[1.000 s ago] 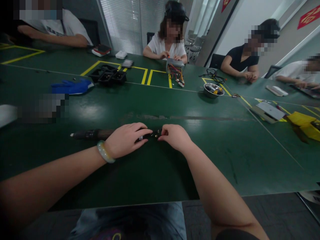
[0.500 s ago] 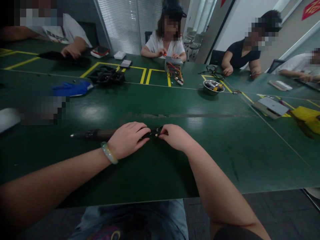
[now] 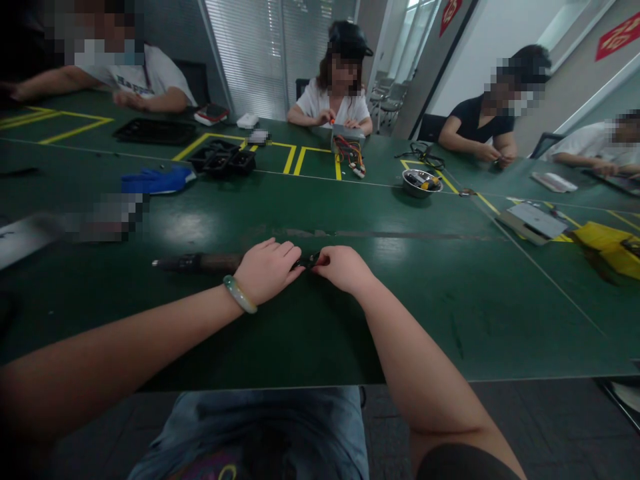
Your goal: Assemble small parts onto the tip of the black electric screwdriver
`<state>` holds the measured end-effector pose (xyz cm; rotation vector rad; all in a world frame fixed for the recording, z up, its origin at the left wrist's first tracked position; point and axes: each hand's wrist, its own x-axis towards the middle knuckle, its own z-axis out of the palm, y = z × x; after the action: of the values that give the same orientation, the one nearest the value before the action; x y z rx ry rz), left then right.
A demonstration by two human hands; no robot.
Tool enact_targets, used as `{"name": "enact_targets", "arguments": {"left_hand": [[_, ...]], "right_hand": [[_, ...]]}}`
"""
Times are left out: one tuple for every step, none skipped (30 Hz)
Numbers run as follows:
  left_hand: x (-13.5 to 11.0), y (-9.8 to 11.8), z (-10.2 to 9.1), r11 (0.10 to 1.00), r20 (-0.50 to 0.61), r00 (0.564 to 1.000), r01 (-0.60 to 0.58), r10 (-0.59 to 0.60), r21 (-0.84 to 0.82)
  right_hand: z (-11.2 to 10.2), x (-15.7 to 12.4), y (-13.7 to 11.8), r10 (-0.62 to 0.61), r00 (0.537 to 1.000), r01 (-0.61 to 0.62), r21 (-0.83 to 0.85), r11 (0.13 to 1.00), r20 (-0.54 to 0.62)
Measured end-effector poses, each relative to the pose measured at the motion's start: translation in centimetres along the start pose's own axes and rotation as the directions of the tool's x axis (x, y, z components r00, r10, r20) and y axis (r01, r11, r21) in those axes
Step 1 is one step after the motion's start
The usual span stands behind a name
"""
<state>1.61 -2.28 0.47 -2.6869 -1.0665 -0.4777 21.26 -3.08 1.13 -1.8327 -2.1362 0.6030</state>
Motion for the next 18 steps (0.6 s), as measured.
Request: {"name": "enact_targets", "arguments": {"left_hand": [[0.0, 0.1, 0.1, 1.000, -0.005, 1.000, -0.001, 0.001, 0.003], [0.1, 0.1, 0.2, 1.000, -0.011, 1.000, -0.003, 0.003, 0.007], [0.0, 0.1, 0.2, 1.000, -0.016, 1.000, -0.004, 0.004, 0.010], [-0.1, 0.1, 0.2, 1.000, -0.021, 1.000, -0.005, 0.005, 0.012], [-0.3, -0.1, 0.2, 1.000, -0.022, 1.000, -0.009, 0.009, 0.012], [-0.5, -0.3, 0.2, 1.000, -0.018, 1.000, -0.015, 0.015, 0.011], [-0.7, -0.7, 0.2, 1.000, -0.007, 1.000, -0.028, 0.028, 0.003], [-1.0, -1.2, 0.2, 0.999, 0.013, 0.999, -0.053, 0.053, -0.014], [-1.2, -1.8, 0.1, 0.997, 0.032, 0.997, -0.068, 0.070, -0.037], [-1.5, -2.4, 0.1, 0.995, 0.041, 0.996, -0.077, 0.080, -0.066], [-1.6, -3.0, 0.1, 0.990, 0.052, 0.994, -0.093, 0.099, -0.104], [-1.7, -3.5, 0.0, 0.983, 0.059, 0.990, -0.116, 0.126, -0.141], [-1.8, -4.0, -0.1, 0.978, 0.063, 0.990, -0.117, 0.130, -0.174], [-1.8, -4.3, -0.1, 0.971, 0.074, 0.988, -0.118, 0.136, -0.207], [-1.7, -4.5, -0.2, 0.966, 0.085, 0.987, -0.112, 0.135, -0.231], [-1.7, -4.7, -0.3, 0.962, 0.096, 0.987, -0.103, 0.131, -0.251], [-1.6, -4.7, -0.3, 0.960, 0.105, 0.986, -0.094, 0.126, -0.265], [-1.6, -4.7, -0.4, 0.958, 0.110, 0.987, -0.084, 0.118, -0.273]], "right_hand": [[0.0, 0.0, 0.0, 0.000, 1.000, 0.000, -0.002, 1.000, 0.001], [0.0, 0.0, 0.0, -0.003, 1.000, 0.003, -0.004, 1.000, 0.001], [-0.1, 0.0, 0.0, -0.007, 1.000, 0.007, -0.005, 1.000, 0.000], [-0.1, 0.0, 0.1, -0.013, 1.000, 0.013, -0.004, 1.000, -0.001], [-0.1, -0.1, 0.1, -0.021, 1.000, 0.021, 0.000, 1.000, -0.001], [0.0, -0.1, 0.1, -0.032, 0.999, 0.032, 0.006, 0.999, 0.000], [0.0, -0.1, 0.1, -0.047, 0.999, 0.047, 0.013, 0.999, 0.005], [0.1, -0.2, 0.0, -0.065, 0.998, 0.064, 0.021, 0.998, 0.014], [0.1, -0.2, -0.1, -0.084, 0.996, 0.084, 0.028, 0.996, 0.027], [0.2, -0.3, -0.3, -0.105, 0.994, 0.103, 0.031, 0.994, 0.041], [0.3, -0.4, -0.6, -0.126, 0.991, 0.124, 0.029, 0.992, 0.055], [0.4, -0.6, -0.9, -0.145, 0.988, 0.144, 0.022, 0.989, 0.060], [0.5, -0.7, -1.2, -0.164, 0.985, 0.164, 0.009, 0.986, 0.056], [0.6, -0.8, -1.5, -0.181, 0.982, 0.182, -0.009, 0.983, 0.043], [0.7, -1.0, -1.8, -0.196, 0.980, 0.197, -0.028, 0.980, 0.024], [0.8, -1.1, -2.0, -0.206, 0.979, 0.206, -0.047, 0.978, 0.003], [0.9, -1.1, -2.2, -0.207, 0.978, 0.206, -0.062, 0.977, -0.018], [1.0, -1.1, -2.2, -0.201, 0.979, 0.198, -0.074, 0.977, -0.035]]}}
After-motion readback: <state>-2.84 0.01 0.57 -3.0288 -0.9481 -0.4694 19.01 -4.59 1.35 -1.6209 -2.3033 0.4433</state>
